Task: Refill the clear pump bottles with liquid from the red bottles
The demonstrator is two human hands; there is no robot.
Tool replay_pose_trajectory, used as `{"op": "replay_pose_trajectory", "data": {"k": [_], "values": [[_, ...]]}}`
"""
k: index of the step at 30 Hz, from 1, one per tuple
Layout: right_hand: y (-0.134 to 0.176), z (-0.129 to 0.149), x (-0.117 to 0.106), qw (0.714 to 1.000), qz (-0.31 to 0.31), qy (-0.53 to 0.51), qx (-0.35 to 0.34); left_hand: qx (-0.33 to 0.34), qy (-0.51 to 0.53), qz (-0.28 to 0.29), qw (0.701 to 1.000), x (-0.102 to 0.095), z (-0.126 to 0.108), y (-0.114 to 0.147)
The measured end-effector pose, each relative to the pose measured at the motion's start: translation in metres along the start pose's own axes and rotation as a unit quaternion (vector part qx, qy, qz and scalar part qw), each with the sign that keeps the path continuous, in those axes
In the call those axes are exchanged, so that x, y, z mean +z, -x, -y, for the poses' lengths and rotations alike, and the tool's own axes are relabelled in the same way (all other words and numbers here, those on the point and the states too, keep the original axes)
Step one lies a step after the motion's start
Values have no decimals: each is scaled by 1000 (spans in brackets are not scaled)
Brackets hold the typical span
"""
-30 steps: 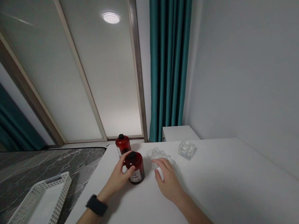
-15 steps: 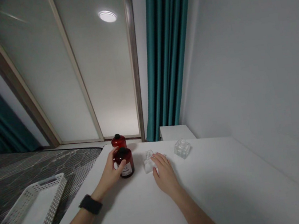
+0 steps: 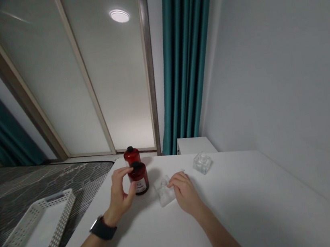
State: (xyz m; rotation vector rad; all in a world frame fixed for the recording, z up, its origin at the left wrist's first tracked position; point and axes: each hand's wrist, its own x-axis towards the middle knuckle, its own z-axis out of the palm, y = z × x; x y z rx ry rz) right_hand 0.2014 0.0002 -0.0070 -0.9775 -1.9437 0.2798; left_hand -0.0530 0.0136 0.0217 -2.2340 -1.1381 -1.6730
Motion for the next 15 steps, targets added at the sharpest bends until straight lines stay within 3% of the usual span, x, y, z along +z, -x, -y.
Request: {"op": "replay_pose_trajectory", "data": {"k": [8,15], "values": [[-6,9,-21,999,16,-6,36,-55,125,136,981,23,-29,22],[-5,-23,-38,990,-48,78,110,-133,142,233,953,46,-42,38]]}}
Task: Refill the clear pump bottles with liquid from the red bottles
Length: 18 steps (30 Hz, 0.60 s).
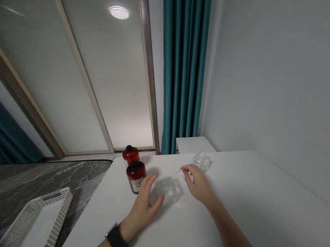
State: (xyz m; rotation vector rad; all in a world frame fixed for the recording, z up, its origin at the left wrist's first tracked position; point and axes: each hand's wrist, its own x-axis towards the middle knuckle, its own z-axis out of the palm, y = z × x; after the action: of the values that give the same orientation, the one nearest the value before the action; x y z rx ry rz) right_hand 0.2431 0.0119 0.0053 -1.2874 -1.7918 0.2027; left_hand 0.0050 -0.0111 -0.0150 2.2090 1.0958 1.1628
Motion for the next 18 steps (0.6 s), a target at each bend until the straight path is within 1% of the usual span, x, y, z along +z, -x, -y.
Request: {"op": "replay_pose_trajectory", "data": {"k": [4,6,9,13,18], "values": [[3,-19,5,999,-8,40,24,-66,42,24,997,5,12,0],[5,-24,10,997,-20,63,40,-88,57,36,994,7,16,1],[9,-29,18,994,-25,91,49,-85,58,46,994,7,18,1],[13,-33,28,992,-16,117,52,-83,54,50,994,4,14,-1],[14,-33,36,990,-9,118,72,-78,47,55,994,2,11,-3]]}}
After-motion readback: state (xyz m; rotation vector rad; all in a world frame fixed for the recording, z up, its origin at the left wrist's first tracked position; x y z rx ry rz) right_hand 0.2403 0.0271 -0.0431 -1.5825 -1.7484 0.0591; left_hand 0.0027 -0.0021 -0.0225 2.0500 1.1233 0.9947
